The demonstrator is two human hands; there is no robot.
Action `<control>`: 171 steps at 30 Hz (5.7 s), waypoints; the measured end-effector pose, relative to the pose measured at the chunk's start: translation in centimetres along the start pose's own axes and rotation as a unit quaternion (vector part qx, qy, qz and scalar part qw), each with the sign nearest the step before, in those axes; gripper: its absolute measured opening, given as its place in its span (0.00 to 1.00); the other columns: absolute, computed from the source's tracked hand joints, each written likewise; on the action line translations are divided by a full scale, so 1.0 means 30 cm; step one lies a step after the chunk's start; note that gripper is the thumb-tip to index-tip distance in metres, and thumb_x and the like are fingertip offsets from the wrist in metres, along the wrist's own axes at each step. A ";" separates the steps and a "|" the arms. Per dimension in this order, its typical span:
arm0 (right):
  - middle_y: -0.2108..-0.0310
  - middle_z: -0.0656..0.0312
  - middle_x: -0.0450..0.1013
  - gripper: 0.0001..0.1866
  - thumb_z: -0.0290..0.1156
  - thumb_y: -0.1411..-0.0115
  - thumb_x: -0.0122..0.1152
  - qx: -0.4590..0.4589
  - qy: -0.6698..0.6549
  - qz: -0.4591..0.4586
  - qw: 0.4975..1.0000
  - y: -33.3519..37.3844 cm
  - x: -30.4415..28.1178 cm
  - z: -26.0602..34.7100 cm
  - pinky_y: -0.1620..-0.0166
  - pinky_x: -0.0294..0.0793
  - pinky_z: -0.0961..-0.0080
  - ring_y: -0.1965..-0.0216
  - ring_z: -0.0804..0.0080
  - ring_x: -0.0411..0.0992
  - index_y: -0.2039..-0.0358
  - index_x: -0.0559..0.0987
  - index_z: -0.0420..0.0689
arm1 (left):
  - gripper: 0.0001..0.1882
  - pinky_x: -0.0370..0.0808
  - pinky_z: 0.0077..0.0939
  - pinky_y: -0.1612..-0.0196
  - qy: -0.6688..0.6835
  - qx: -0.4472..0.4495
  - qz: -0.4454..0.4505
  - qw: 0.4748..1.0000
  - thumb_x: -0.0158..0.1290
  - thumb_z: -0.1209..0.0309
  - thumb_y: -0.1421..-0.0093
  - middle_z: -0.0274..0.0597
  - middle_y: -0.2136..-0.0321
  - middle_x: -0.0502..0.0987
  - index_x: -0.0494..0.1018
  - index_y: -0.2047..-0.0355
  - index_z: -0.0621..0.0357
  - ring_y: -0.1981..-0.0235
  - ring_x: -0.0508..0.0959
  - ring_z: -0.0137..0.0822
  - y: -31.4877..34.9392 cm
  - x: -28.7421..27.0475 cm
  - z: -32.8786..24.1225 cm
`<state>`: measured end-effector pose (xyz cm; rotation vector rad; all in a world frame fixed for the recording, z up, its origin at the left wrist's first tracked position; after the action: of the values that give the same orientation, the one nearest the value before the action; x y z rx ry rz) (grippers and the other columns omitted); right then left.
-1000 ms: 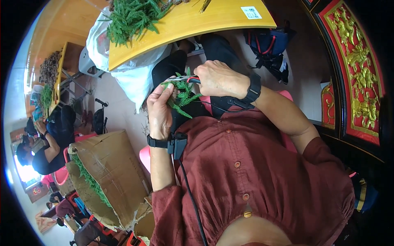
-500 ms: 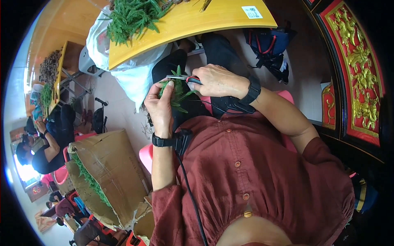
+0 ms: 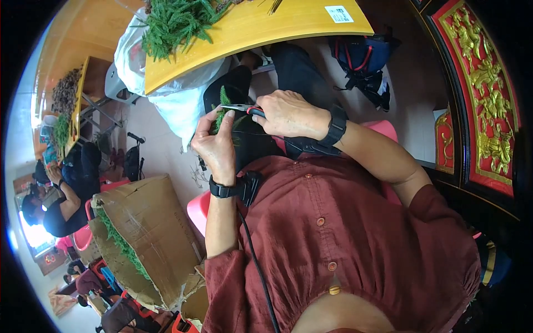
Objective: Sorting and processing green plant materials and seeds at a workstation.
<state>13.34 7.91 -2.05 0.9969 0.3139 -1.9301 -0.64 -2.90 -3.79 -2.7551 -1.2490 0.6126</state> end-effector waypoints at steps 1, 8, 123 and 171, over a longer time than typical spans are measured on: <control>0.75 0.39 0.73 0.16 0.38 0.44 0.57 0.003 0.002 -0.001 1.000 0.001 -0.001 0.003 0.62 0.72 0.53 0.68 0.39 0.73 0.71 0.77 0.34 | 0.10 0.72 0.18 0.63 0.000 0.000 0.000 1.000 0.62 0.77 0.49 0.38 0.72 0.80 0.78 0.66 0.67 0.70 0.75 0.24 0.000 0.002 0.001; 0.76 0.39 0.73 0.15 0.37 0.45 0.57 -0.018 0.033 -0.024 0.999 -0.008 -0.002 -0.001 0.63 0.72 0.53 0.69 0.39 0.73 0.72 0.77 0.34 | 0.11 0.72 0.18 0.63 0.010 0.018 -0.014 1.000 0.62 0.76 0.49 0.37 0.72 0.79 0.77 0.65 0.67 0.70 0.76 0.26 0.000 0.006 -0.009; 0.73 0.39 0.74 0.16 0.39 0.46 0.60 -0.020 -0.028 0.007 0.999 -0.019 -0.069 -0.009 0.61 0.73 0.56 0.66 0.42 0.74 0.70 0.78 0.35 | 0.08 0.74 0.15 0.65 0.357 -0.218 0.106 0.902 0.59 0.79 0.46 0.35 0.70 0.77 0.73 0.67 0.60 0.71 0.77 0.24 -0.030 -0.033 -0.027; 0.74 0.41 0.74 0.14 0.38 0.49 0.60 -0.022 -0.005 -0.080 0.996 0.080 -0.281 0.150 0.63 0.73 0.51 0.68 0.41 0.73 0.73 0.78 0.38 | 0.16 0.73 0.18 0.58 0.187 -0.077 0.169 0.965 0.52 0.79 0.40 0.38 0.62 0.75 0.68 0.51 0.66 0.60 0.77 0.29 -0.021 -0.077 -0.253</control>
<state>15.14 9.18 7.56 0.9576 0.4418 -2.0626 0.39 -3.33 4.10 -3.0426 -0.7849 -0.0061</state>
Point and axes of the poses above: each hand's wrist, its own y-axis away from the middle knuckle, its own x-axis out of the palm, z = x × y, the point moved 1 cm from there along -y, towards the middle knuckle
